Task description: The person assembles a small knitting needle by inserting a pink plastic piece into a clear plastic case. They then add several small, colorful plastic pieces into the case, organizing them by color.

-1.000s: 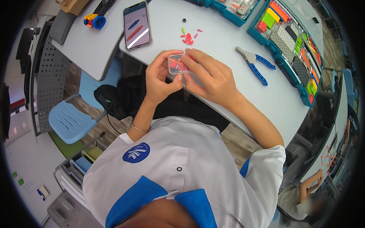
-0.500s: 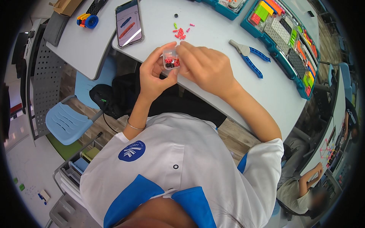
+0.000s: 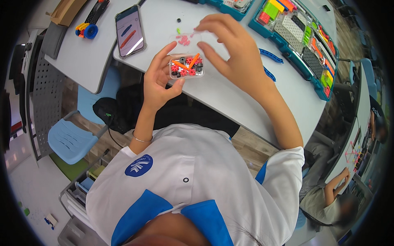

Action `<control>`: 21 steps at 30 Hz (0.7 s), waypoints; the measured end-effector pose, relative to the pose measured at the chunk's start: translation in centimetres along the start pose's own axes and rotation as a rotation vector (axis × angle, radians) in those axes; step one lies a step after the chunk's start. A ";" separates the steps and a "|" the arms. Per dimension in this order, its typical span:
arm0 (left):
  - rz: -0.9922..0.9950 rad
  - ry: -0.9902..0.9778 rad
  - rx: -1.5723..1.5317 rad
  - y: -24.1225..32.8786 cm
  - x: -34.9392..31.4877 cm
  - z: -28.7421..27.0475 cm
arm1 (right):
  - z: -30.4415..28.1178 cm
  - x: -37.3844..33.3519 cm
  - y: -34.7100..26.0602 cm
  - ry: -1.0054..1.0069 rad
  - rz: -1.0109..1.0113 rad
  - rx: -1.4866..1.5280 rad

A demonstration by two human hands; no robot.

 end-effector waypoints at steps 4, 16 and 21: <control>-0.032 0.010 -0.017 -0.2 -0.1 0.0 | -0.2 -0.5 -0.4 -0.233 -0.003 -0.034; 0.001 0.024 0.014 -0.2 0.2 0.1 | -0.2 -0.3 1.3 -0.181 -0.069 0.068; 0.024 0.044 0.052 -0.3 0.0 0.1 | 0.3 -1.0 5.4 0.066 0.084 -0.030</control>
Point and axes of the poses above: each hand's wrist, its own x-axis towards the middle knuckle, its own z-axis out of the palm, y = z × x, the point moved 1 cm from there along x, towards the middle knuckle, and after that the axes turned 13 degrees about x, right-handed, at the moved point
